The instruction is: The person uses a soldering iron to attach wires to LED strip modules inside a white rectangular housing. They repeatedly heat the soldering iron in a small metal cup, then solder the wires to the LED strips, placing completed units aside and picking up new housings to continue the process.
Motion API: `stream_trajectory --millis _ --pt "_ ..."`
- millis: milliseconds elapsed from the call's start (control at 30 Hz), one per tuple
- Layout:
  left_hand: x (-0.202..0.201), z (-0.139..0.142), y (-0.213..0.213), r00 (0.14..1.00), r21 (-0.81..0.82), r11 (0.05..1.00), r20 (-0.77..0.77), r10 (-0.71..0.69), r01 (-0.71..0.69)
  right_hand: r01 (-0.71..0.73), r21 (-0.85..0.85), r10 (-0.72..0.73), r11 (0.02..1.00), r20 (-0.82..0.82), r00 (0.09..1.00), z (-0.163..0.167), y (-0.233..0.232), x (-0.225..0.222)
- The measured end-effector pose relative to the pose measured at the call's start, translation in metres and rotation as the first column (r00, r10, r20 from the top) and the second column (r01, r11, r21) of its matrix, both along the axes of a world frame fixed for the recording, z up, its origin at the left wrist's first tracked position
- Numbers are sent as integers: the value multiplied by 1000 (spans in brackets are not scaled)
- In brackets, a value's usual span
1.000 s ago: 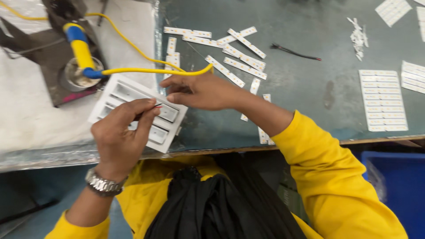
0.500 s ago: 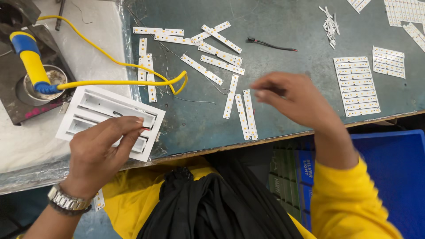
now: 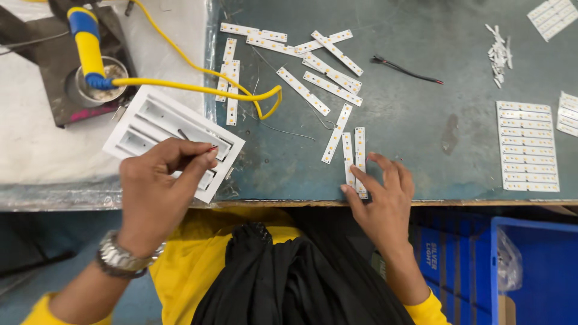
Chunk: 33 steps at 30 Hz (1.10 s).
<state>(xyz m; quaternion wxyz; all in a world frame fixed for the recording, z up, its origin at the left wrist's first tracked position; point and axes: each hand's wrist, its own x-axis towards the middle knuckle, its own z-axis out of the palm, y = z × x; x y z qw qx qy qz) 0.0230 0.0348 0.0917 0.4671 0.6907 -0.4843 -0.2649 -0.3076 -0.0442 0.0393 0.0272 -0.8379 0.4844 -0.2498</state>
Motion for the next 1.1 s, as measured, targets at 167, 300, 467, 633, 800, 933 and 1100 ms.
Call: stream_trajectory --millis 167,300,467,633,800,933,1100 --pt "-30 -13 0 994 -127 986 -11 110 -111 -9 32 10 999 -21 1000 0 5 -27" --pt "-50 -26 0 980 -212 965 90 177 -155 -13 26 14 1000 -33 999 -1 9 -45" --pt "-59 -44 0 941 -346 935 287 180 -73 -97 9 97 995 -48 994 0 16 -52" --pt "-53 -55 2 917 -412 911 366 160 5 -137 -19 135 990 -89 987 2 19 -54" --pt "-42 -60 14 943 -417 908 318 95 49 -164 -37 160 986 -97 982 0 21 -54" --pt "-33 -63 20 977 -412 908 214 22 70 -181 -35 175 983 -128 976 -3 21 -58" --pt "-25 -62 17 981 -430 899 194 1 84 -208 45 210 977 -44 977 -4 7 -54"
